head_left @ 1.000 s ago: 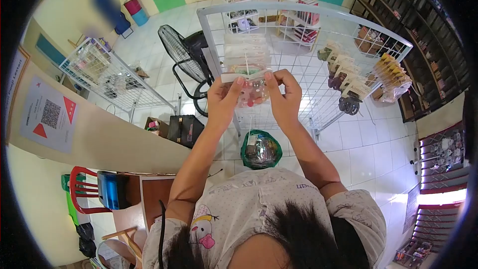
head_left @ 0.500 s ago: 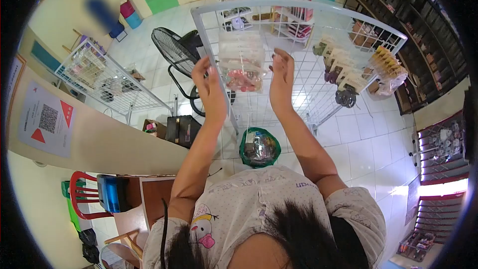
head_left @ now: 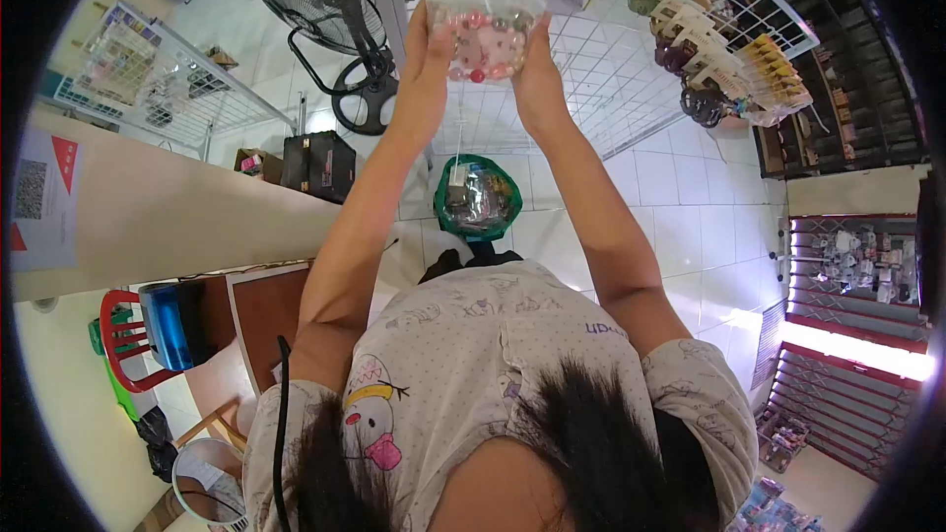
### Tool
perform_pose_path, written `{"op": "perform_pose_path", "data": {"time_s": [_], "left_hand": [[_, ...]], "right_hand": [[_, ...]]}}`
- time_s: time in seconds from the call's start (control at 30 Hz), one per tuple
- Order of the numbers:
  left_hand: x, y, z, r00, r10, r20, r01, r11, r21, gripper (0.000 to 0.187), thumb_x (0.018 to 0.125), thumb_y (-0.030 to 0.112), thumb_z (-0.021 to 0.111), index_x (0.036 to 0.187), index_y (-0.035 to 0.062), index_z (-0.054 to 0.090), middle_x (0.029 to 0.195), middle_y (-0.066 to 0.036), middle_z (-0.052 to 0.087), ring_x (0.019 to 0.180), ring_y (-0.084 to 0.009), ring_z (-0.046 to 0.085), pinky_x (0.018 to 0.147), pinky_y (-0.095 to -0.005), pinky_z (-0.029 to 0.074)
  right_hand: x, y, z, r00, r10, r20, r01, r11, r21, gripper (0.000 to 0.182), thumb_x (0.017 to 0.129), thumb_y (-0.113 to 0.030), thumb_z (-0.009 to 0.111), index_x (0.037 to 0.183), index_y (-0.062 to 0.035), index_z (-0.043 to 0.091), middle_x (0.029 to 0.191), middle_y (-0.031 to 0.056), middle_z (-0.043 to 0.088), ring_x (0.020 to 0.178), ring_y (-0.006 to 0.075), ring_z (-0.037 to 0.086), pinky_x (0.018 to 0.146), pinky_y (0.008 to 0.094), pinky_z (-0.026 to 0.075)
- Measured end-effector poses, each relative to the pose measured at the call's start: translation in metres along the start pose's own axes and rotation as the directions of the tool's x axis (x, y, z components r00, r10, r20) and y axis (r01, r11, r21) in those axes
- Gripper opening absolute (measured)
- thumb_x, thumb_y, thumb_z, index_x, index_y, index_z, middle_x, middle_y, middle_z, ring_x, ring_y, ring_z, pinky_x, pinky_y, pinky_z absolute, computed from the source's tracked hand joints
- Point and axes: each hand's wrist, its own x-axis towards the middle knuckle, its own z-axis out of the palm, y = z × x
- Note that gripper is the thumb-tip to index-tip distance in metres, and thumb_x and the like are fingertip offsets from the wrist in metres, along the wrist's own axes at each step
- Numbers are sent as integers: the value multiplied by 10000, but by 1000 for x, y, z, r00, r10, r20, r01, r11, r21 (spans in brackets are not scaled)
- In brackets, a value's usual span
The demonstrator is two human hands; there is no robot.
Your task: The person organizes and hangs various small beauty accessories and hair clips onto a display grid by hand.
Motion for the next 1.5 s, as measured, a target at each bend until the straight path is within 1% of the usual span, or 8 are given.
{"op": "perform_pose_path", "data": {"time_s": [0.13,0.43,0.7,0.83,1.07,1.27,1.4,1.5], "left_hand": [[-11,-21,-18,990,-140,23,141,989,-49,616,953,458,390,1390,43,266,1351,-100,399,1232,-188,405,1022,-319,315],[-77,-28,-66,990,116,-75,-101,978,182,300,911,33,423,1202,9,490,1347,-124,437,1252,-196,411,1050,-330,288],[-168,-63,-75,930,-208,-302,264,952,155,298,898,58,446,1187,6,497,1206,-80,535,1054,-179,535,932,-314,395],[-249,-115,-42,791,-367,-490,417,909,-7,262,908,134,484,1134,10,526,1129,-78,564,961,-178,564,863,-297,427],[-370,-186,61,741,-624,-250,650,759,34,286,928,222,469,1086,-2,548,1046,-85,587,895,-152,568,791,-284,436],[-447,-227,71,655,-751,-82,748,628,216,240,905,82,533,1139,31,543,1062,-96,552,841,-145,548,757,-251,448],[-498,-260,45,496,-836,-233,868,487,99,223,897,56,527,1114,15,559,1020,-102,578,909,-156,571,801,-267,457],[-537,-287,28,467,-799,-380,883,449,141,204,899,52,518,1092,9,571,1017,-108,600,947,-161,583,832,-277,457]], "right_hand": [[-19,30,-9,978,123,-168,-134,989,-59,750,922,-627,203,1400,-53,268,1354,119,422,1213,237,434,1022,401,322],[-100,65,-63,958,243,-154,-268,949,-167,561,959,-482,346,1149,7,544,1100,127,608,972,207,585,892,328,423],[-178,109,-136,896,427,-125,-444,877,-184,351,951,-310,479,1032,13,591,953,82,637,849,147,597,762,267,465],[-226,195,-190,667,740,-87,-741,645,-186,339,894,-341,545,956,-13,603,891,71,642,769,143,604,672,270,464],[-315,344,-242,372,924,-91,-890,328,-316,382,832,-415,592,786,-36,604,681,31,582,569,126,549,508,267,430],[-295,494,-248,603,736,-309,-725,343,-597,495,768,-486,644,867,0,632,738,137,645,729,275,627,667,370,479],[-204,558,-236,603,729,-325,-761,402,-510,611,716,-526,674,972,28,643,894,209,656,876,336,631,802,395,469],[-164,639,-234,793,445,-416,-609,568,-554,723,692,-564,688,1123,1,554,929,183,630,920,280,616,803,370,469]]}}
